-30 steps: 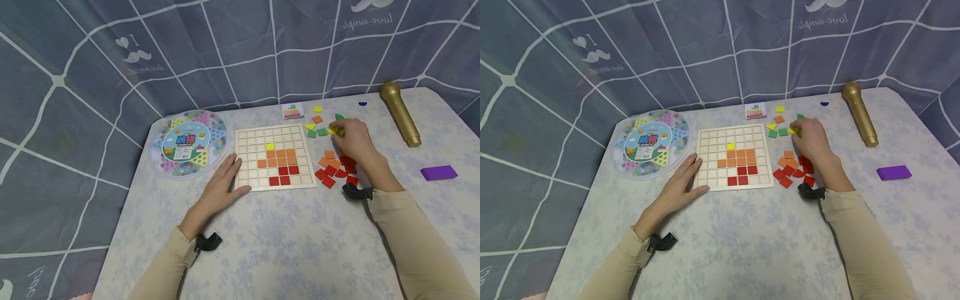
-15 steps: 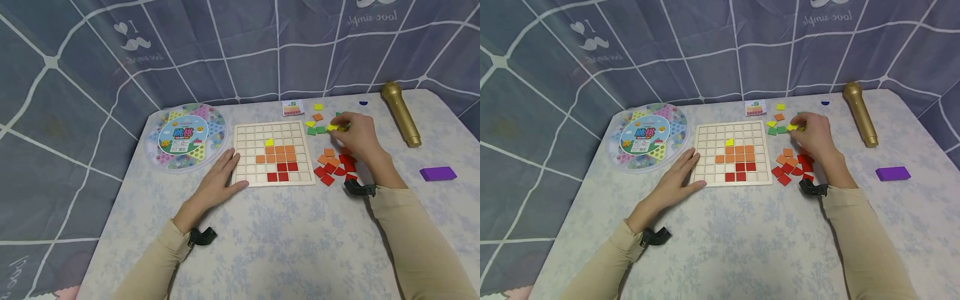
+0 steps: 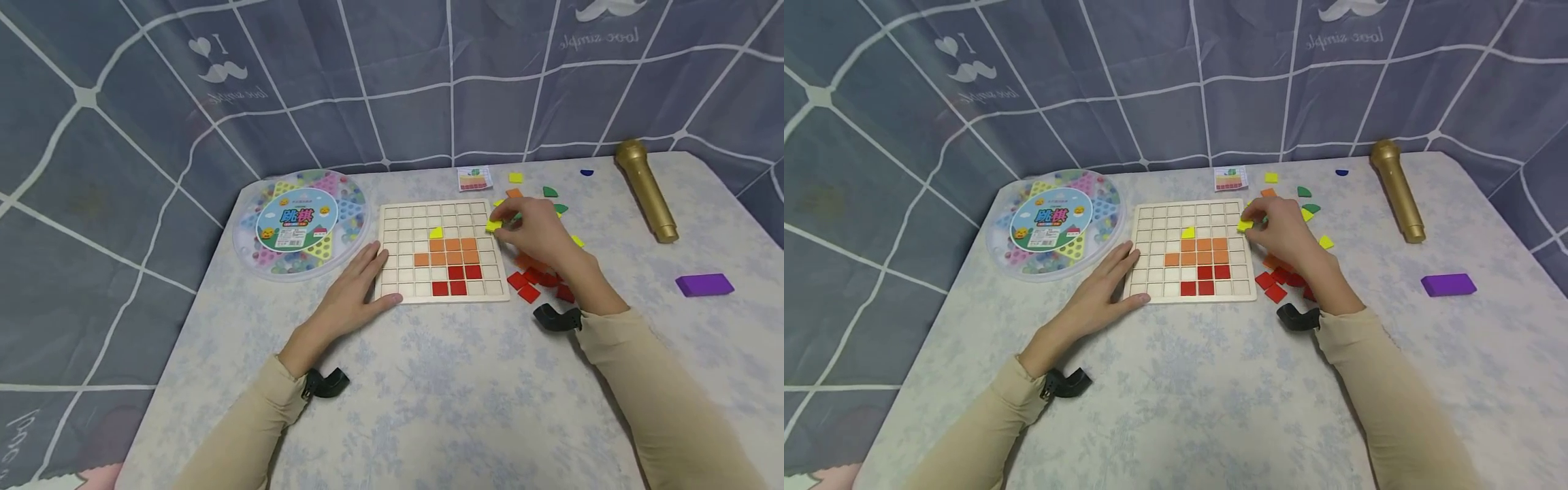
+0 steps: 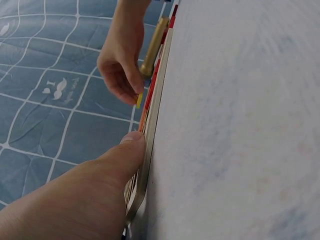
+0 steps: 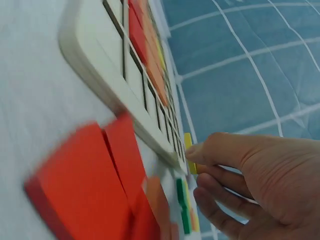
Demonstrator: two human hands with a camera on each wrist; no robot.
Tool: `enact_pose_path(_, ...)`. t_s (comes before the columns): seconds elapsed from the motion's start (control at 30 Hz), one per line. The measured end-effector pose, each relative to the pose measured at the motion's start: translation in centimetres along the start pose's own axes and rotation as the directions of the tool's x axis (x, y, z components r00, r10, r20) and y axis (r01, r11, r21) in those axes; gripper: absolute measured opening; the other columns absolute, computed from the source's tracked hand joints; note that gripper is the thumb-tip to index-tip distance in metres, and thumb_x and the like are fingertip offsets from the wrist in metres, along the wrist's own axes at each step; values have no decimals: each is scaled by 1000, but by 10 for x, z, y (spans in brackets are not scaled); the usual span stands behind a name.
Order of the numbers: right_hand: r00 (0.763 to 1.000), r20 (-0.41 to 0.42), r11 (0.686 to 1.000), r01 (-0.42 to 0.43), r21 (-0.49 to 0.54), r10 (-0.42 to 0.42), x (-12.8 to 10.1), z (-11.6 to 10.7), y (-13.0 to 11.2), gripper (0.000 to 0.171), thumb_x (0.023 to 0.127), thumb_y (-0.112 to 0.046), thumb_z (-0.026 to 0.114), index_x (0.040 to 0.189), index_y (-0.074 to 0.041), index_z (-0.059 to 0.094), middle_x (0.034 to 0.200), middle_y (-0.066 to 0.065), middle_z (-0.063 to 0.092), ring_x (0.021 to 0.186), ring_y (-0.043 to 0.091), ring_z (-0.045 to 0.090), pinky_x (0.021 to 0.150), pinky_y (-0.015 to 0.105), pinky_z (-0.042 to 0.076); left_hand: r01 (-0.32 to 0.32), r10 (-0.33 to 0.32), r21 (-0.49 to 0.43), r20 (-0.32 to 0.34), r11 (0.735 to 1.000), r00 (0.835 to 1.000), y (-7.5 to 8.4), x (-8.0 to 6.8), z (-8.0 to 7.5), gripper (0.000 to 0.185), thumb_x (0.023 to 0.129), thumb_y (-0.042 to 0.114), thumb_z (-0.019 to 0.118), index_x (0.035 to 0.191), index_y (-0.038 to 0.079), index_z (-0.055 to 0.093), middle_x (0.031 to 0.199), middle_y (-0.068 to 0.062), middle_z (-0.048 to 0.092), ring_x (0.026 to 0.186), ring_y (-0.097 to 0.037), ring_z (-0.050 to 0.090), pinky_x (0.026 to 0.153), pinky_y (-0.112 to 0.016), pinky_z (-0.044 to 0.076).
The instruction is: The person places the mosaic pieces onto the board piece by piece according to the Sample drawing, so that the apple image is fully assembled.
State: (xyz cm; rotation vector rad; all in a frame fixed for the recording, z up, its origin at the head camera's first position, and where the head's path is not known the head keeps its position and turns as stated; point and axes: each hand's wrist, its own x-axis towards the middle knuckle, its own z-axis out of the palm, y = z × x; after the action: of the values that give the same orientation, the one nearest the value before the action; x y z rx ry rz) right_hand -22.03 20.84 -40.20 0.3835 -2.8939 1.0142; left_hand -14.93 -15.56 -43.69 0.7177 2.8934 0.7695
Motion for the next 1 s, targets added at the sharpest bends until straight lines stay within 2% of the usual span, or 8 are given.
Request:
enact_pose_path(0.13, 998, 59, 1000, 0, 3, 0, 8, 15, -12, 24, 93, -6, 73, 117, -3, 76, 110, 17, 71, 99, 33, 62, 90, 47, 55, 6, -6, -3, -1, 1000, 1000, -2, -3, 0, 91, 99, 53, 70, 168, 10, 28, 177, -10, 16, 165, -30, 13, 129, -56, 24)
enact_pose_path(0.33, 996, 81, 999, 29, 33, -31, 14, 30, -23, 18, 94, -4, 75, 112, -2, 77, 107, 16, 72, 99, 32, 63, 92, 47, 56, -10, 10, 4, -8, 1000, 1000, -3, -3, 4, 91, 99, 53, 70, 168, 10, 29, 177, -10, 17, 165, -30, 14, 129, -56, 26)
enact_pose_path(0.5, 996, 61, 998, 57, 17, -58, 15, 38, -25, 14, 96, -3, 74, 110, -2, 78, 107, 16, 74, 99, 31, 66, 93, 48, 59, -8, 8, -4, 7, 1000, 1000, -1, -2, 4, 91, 99, 54, 68, 168, 11, 28, 178, -9, 16, 165, -28, 13, 129, -56, 26)
enact_pose_path(0.67, 996, 22, 996, 91, 8, -91, 18, 42, -28, 16, 95, -1, 75, 110, -3, 80, 107, 15, 75, 98, 31, 69, 94, 49, 60, -1, 1, -3, -6, 1000, 1000, 0, -2, 0, 91, 99, 53, 70, 168, 12, 28, 178, -8, 16, 165, -28, 12, 129, -56, 25)
enact_pose_path(1.0, 987, 30, 988, 155, 21, -156, 20, 46, -31, 15, 95, 0, 75, 109, -3, 81, 112, 15, 77, 99, 30, 75, 93, 48, 60, -9, 9, 3, -8, 1000, 1000, -1, -1, -1, 91, 98, 53, 70, 168, 11, 29, 177, -10, 17, 165, -29, 13, 130, -55, 24)
